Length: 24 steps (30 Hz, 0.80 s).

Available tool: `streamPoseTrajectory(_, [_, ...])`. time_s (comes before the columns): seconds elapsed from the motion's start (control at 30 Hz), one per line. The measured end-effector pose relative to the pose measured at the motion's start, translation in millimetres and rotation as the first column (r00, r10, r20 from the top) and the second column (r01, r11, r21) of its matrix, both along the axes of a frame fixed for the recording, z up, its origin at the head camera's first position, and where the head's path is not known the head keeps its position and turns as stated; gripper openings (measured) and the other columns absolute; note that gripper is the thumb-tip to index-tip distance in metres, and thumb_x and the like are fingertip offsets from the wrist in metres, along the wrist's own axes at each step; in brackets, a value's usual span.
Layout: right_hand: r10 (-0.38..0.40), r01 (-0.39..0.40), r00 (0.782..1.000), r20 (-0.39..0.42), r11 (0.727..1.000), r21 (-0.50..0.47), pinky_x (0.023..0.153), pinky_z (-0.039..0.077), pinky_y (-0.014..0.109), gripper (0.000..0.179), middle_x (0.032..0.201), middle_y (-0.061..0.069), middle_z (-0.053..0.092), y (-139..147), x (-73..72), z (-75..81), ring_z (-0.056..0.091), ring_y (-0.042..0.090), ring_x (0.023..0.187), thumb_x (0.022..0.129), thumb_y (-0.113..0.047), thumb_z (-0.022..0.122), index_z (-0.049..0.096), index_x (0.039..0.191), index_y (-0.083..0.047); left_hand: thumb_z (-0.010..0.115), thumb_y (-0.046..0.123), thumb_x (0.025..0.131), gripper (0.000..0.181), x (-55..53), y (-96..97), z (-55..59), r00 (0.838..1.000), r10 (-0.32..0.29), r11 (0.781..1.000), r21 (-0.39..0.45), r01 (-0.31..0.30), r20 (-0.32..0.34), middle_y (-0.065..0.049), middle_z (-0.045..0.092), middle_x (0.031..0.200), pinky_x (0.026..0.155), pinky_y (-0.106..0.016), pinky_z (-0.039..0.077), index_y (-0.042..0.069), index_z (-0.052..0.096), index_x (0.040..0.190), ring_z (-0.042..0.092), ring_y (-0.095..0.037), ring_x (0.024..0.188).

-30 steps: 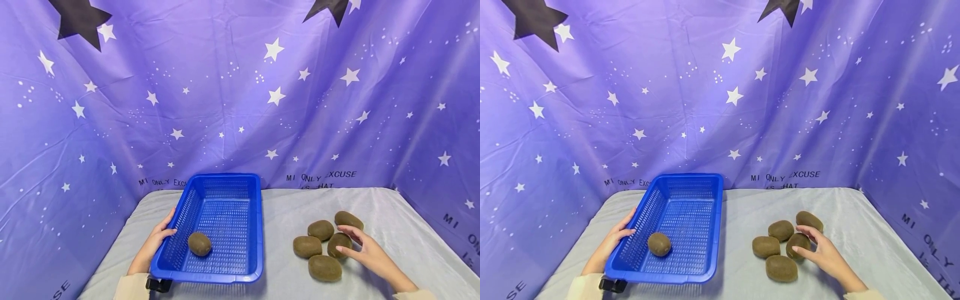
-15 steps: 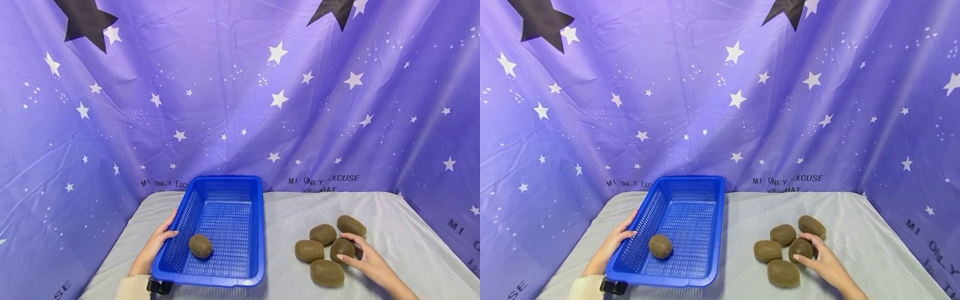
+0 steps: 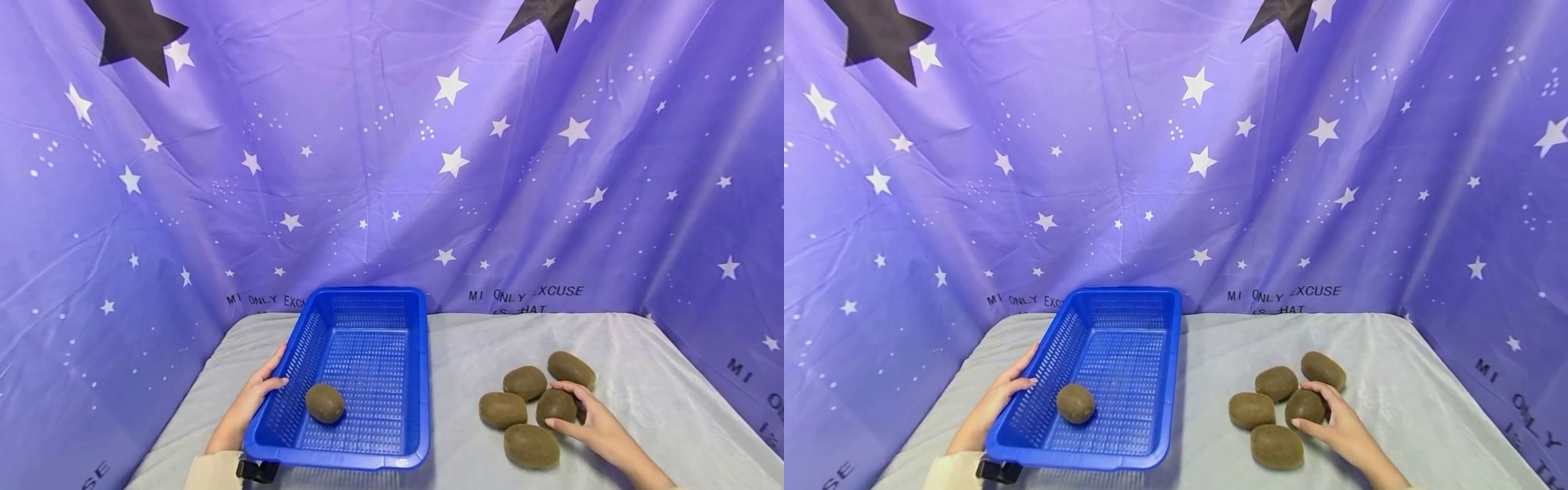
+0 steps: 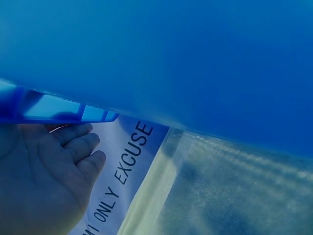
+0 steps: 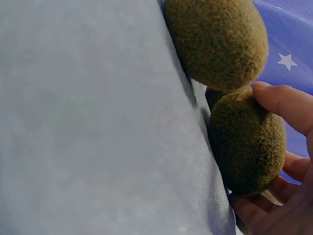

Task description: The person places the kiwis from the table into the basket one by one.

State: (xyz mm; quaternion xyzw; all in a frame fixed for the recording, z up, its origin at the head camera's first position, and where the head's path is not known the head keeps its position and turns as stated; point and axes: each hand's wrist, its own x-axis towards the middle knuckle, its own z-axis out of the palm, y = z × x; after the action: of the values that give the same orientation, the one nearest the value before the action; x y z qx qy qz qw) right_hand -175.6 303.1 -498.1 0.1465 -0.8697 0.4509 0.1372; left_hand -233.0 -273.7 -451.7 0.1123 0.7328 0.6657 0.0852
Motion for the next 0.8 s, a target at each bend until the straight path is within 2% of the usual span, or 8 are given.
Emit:
streamPoseTrajectory(0.27, [-0.024,0.024,0.999,-0.049,1.000,-0.010,0.072,0.045,0.012,0.054,0.108,0.009,0.055,-0.9,0.2,-2.2,0.052,-0.007,0.091,0.071,-0.005,0.079,0.054,0.118,0.006,0.043,0.001,0.091,0.072,0.4,1.1,1.5,1.000,0.005,1.000,0.003,-0.005,-0.004,-0.014,-0.001,0.157,0.087,-0.018,0.042,0.011,0.006,0.152,0.040,0.011,0.111])
streamPoseTrajectory(0.53, [-0.059,0.059,0.998,0.009,0.998,-0.007,0.070,0.048,0.017,0.055,0.110,0.016,0.055,1.4,2.5,7.2,0.054,-0.006,0.089,0.073,-0.007,0.079,0.053,0.119,0.006,0.043,0.001,0.090,0.072,-0.6,2.6,-0.2,1.000,0.000,1.000,-0.008,-0.001,-0.023,-0.015,-0.001,0.157,0.088,-0.016,0.040,0.008,0.007,0.152,0.038,0.016,0.111])
streamPoseTrajectory(0.8, [-0.039,0.039,0.999,-0.003,0.999,-0.033,0.072,0.048,0.016,0.055,0.110,0.014,0.056,-0.3,1.8,16.7,0.054,-0.006,0.092,0.073,-0.006,0.078,0.052,0.120,0.006,0.043,0.000,0.089,0.072,-0.6,2.0,-0.7,1.000,0.026,0.999,-0.018,-0.027,-0.008,-0.017,0.000,0.157,0.086,-0.017,0.042,0.005,0.006,0.151,0.041,0.015,0.108])
